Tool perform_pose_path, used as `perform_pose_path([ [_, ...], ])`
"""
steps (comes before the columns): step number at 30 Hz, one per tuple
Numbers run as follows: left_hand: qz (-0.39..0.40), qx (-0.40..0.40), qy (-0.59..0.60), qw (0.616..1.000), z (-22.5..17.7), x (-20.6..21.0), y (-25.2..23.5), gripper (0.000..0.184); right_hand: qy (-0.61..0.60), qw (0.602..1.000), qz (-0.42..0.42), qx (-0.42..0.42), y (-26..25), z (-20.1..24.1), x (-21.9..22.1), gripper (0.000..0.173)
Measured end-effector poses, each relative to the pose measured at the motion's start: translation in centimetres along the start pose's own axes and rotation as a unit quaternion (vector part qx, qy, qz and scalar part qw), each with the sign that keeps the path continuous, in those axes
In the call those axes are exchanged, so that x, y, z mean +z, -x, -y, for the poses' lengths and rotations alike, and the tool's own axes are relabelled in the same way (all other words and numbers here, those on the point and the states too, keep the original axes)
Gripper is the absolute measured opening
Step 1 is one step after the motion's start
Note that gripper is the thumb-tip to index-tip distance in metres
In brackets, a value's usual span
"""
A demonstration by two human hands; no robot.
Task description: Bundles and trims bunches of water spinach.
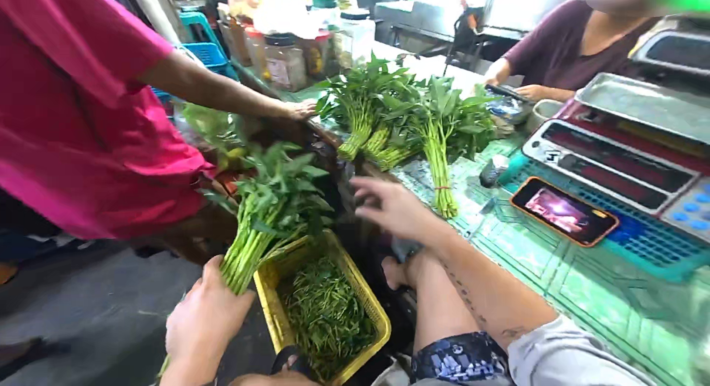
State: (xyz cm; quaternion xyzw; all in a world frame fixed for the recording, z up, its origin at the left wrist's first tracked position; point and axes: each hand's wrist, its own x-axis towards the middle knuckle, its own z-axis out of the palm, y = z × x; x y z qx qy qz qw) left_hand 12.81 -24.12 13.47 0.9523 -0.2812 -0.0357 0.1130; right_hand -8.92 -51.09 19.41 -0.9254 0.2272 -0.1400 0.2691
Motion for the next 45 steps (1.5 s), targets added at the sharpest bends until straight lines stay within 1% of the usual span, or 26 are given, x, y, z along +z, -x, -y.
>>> perform_pose_path([
  [2,-0.003,-0.006,0.064,0.998,-0.3,-0.1,0.0,0.091,0.052,0.978,-0.190,0.074,0.3,-2.5,-2.8,0.051],
  [3,-0.008,0.004,0.107,0.994,-0.3,-0.1,-0.1,0.088,0.075,0.955,-0.245,0.152,-0.1,-4.1,-4.2,0.061],
  [5,0.006,0.022,0.229,0.973,-0.9,-0.4,-0.1,0.081,0.081,0.915,-0.244,0.311,-0.7,-7.6,-6.1,0.103],
  [6,0.018,0.032,0.299,0.954,-1.5,-0.7,-0.1,0.077,0.061,0.902,-0.220,0.366,-1.0,-9.3,-6.3,0.112],
  [7,0.032,0.046,0.389,0.920,-2.4,-1.0,-0.1,0.071,0.019,0.898,-0.197,0.393,-1.1,-10.8,-6.3,0.105],
  [9,0.103,0.082,0.584,0.801,-4.5,-2.1,0.1,0.051,-0.147,0.897,-0.205,0.362,-1.1,-12.6,-6.0,0.054],
  [10,0.149,0.105,0.649,0.738,-5.4,-2.6,0.1,0.042,-0.240,0.892,-0.216,0.318,-0.8,-12.4,-5.8,0.039],
  [11,0.189,0.125,0.694,0.683,-6.2,-3.2,0.0,0.037,-0.339,0.874,-0.219,0.271,-0.4,-11.5,-5.9,0.033],
  [12,0.222,0.141,0.721,0.641,-7.2,-3.7,-0.1,0.039,-0.429,0.848,-0.213,0.227,0.0,-10.3,-6.0,0.029],
  [13,0.245,0.149,0.737,0.612,-8.3,-4.3,-0.1,0.046,-0.499,0.821,-0.202,0.193,0.4,-8.8,-6.2,0.027],
  [14,0.255,0.145,0.746,0.598,-9.6,-4.8,0.1,0.052,-0.545,0.801,-0.186,0.166,0.7,-7.5,-6.4,0.027],
  [15,0.249,0.131,0.748,0.601,-11.0,-5.4,0.4,0.053,-0.570,0.793,-0.165,0.141,1.1,-6.4,-6.5,0.029],
  [17,0.230,0.106,0.741,0.621,-13.4,-5.7,1.1,0.053,-0.582,0.799,-0.114,0.095,1.7,-4.8,-6.5,0.032],
  [19,0.222,0.105,0.738,0.628,-14.9,-5.0,1.7,0.046,-0.582,0.805,-0.095,0.066,2.0,-3.8,-5.8,0.035],
  [22,0.199,0.108,0.758,0.611,-15.4,-3.0,2.3,0.038,-0.620,0.778,-0.102,0.017,1.5,-2.6,-3.6,0.040],
  [24,0.189,0.108,0.772,0.597,-15.4,-2.1,2.5,0.038,-0.653,0.752,-0.086,-0.002,0.9,-2.2,-2.3,0.038],
  [27,0.189,0.105,0.791,0.572,-14.8,-1.9,2.6,0.045,-0.735,0.677,-0.013,-0.035,-0.2,-2.2,-0.6,0.036],
  [29,0.180,0.107,0.795,0.569,-14.1,-2.0,2.8,0.049,-0.801,0.590,0.076,-0.067,-0.8,-2.4,0.4,0.035],
  [31,0.166,0.122,0.800,0.564,-13.2,-2.1,3.2,0.052,-0.853,0.482,0.176,-0.098,-1.5,-2.9,1.3,0.039],
  [32,0.156,0.134,0.805,0.557,-12.7,-2.1,3.3,0.051,-0.865,0.447,0.206,-0.100,-1.8,-2.8,1.9,0.039],
  [33,0.143,0.146,0.810,0.550,-12.3,-2.1,3.4,0.050,-0.873,0.422,0.226,-0.095,-2.1,-2.5,2.4,0.039],
  [36,0.102,0.189,0.811,0.544,-11.3,-2.2,3.4,0.052,-0.881,0.379,0.271,-0.075,-2.8,-2.0,4.2,0.049],
  [39,0.076,0.212,0.795,0.564,-10.9,-2.1,3.3,0.059,-0.872,0.371,0.310,-0.079,-3.7,-2.2,6.2,0.054],
  [42,0.070,0.200,0.751,0.626,-11.0,-1.8,3.3,0.058,-0.864,0.377,0.325,-0.081,-4.0,-3.1,7.9,0.055],
  [44,0.067,0.189,0.732,0.651,-11.5,-1.4,2.9,0.053,-0.856,0.411,0.306,-0.075,-4.0,-3.7,8.2,0.051],
  [45,0.068,0.177,0.725,0.663,-11.8,-1.3,2.7,0.052,-0.848,0.444,0.281,-0.066,-3.9,-3.9,8.2,0.047],
])
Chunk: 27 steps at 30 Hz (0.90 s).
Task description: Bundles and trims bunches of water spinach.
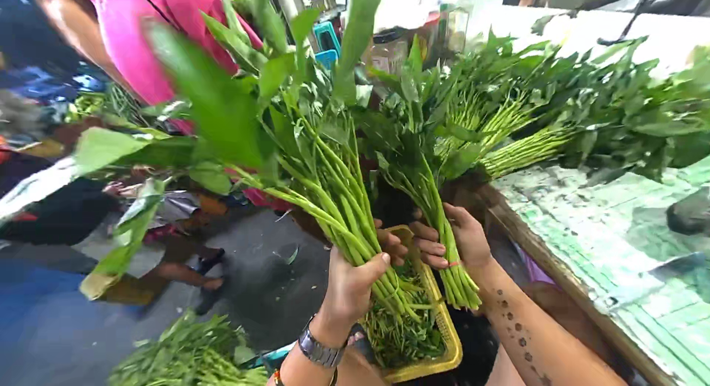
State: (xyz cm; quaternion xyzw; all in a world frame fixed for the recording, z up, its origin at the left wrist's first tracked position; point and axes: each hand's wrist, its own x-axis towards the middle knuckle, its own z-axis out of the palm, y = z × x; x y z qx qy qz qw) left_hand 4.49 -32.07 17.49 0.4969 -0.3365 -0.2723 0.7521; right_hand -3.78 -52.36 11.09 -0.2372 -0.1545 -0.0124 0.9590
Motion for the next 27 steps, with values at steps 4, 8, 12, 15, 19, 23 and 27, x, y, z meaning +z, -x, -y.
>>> perform_pose_path([
  [4,-0.035,-0.063,-0.022,0.997,1.6,1.3,-1.5,0.047,0.138,0.973,-0.173,-0.071,1.3,-0.2,0.1,0.034],
  [8,-0.102,-0.128,-0.043,0.986,3.6,2.9,-3.0,0.049,0.251,0.927,-0.265,-0.090,2.1,0.4,1.0,0.034],
  [12,-0.103,-0.158,-0.044,0.981,4.9,4.2,-3.8,0.052,0.287,0.889,-0.328,-0.143,1.9,0.2,1.1,0.041],
  [15,-0.093,-0.168,-0.026,0.981,5.7,4.6,-4.5,0.051,0.277,0.862,-0.396,-0.156,1.6,-0.1,0.9,0.034],
  [19,-0.087,-0.185,-0.031,0.978,6.0,4.5,-4.9,0.055,0.310,0.841,-0.418,-0.145,1.6,-0.6,0.9,0.024],
  [23,-0.108,-0.182,-0.043,0.976,6.4,3.9,-4.7,0.053,0.326,0.841,-0.416,-0.119,1.4,-1.5,1.1,0.021],
  [27,-0.091,-0.199,0.005,0.976,5.6,3.3,-4.1,0.049,0.276,0.851,-0.426,-0.137,1.6,-1.5,1.8,0.021],
])
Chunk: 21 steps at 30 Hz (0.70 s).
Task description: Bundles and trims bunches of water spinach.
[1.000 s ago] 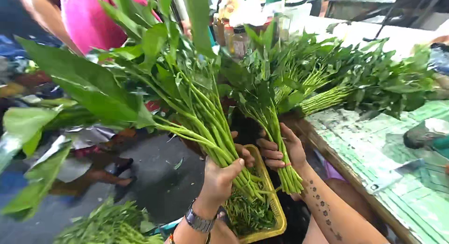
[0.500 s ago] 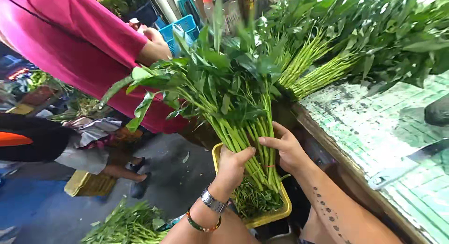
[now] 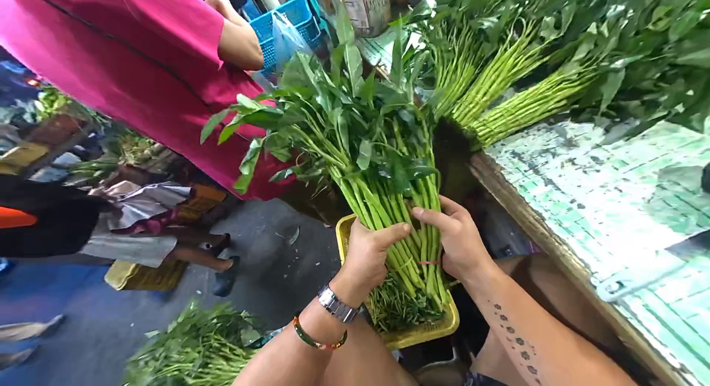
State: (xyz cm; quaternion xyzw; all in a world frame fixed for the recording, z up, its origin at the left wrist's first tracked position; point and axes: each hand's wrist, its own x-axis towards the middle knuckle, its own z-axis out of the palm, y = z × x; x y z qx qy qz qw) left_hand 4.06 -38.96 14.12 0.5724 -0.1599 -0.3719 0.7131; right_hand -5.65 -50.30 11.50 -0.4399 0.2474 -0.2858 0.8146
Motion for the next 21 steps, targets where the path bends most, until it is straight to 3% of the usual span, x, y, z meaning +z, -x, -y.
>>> perform_pose_path([
  [4,0.050,0.003,0.055,0.997,-0.5,-1.3,0.1,0.052,-0.159,0.985,0.070,-0.015,-0.2,0.3,-0.9,0.021],
  [9,0.130,0.011,0.124,0.984,-0.7,-2.8,-0.2,0.053,-0.333,0.929,0.156,0.047,-0.4,0.9,-1.4,0.028],
  [12,0.183,0.015,0.149,0.972,-0.7,-3.1,-0.2,0.057,-0.318,0.935,0.142,0.063,0.0,1.0,-0.8,0.033],
  [17,0.211,0.008,0.139,0.967,-0.6,-3.1,-0.1,0.060,-0.289,0.939,0.165,0.090,0.5,1.2,-0.4,0.027],
  [21,0.189,0.010,0.138,0.972,-0.7,-2.5,-0.1,0.055,-0.281,0.934,0.191,0.115,0.7,1.7,-0.7,0.026],
])
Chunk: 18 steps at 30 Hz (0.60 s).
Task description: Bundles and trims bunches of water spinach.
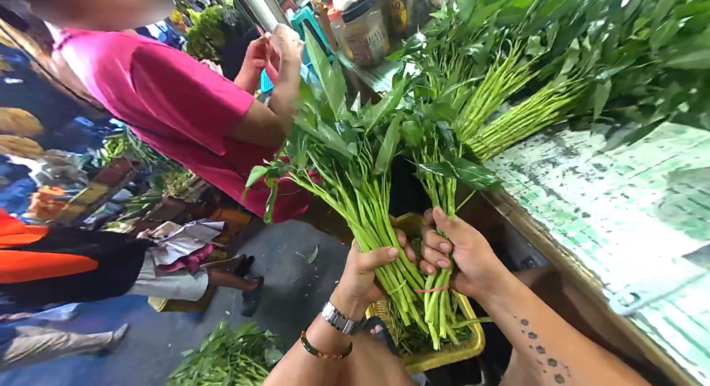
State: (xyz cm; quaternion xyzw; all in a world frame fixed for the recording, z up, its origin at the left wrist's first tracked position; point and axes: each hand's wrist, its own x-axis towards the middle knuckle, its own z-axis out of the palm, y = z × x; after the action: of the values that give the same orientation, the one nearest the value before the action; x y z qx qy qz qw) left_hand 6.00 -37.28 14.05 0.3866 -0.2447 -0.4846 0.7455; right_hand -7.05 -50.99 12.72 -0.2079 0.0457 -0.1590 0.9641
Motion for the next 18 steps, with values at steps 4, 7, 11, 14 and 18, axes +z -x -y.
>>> perform_pose_path([
  [4,-0.025,0.023,0.008,0.999,-0.8,0.2,-0.3,0.052,0.025,0.997,0.011,0.069,0.4,-0.1,0.6,0.025],
  [7,-0.035,0.059,0.016,0.997,-2.6,-0.3,-0.4,0.045,0.047,0.992,0.047,0.110,1.0,0.2,0.5,0.025],
  [11,-0.036,0.137,0.037,0.989,-5.5,-1.5,1.1,0.038,0.146,0.986,0.067,0.049,2.4,1.8,0.7,0.026],
  [14,0.025,0.142,0.042,0.989,-6.0,-2.1,2.5,0.048,0.301,0.942,-0.033,-0.146,3.3,4.4,2.0,0.019],
  [18,0.082,0.117,0.031,0.989,-5.5,-1.8,3.6,0.054,0.569,0.709,-0.336,-0.248,3.1,9.7,3.1,0.036],
])
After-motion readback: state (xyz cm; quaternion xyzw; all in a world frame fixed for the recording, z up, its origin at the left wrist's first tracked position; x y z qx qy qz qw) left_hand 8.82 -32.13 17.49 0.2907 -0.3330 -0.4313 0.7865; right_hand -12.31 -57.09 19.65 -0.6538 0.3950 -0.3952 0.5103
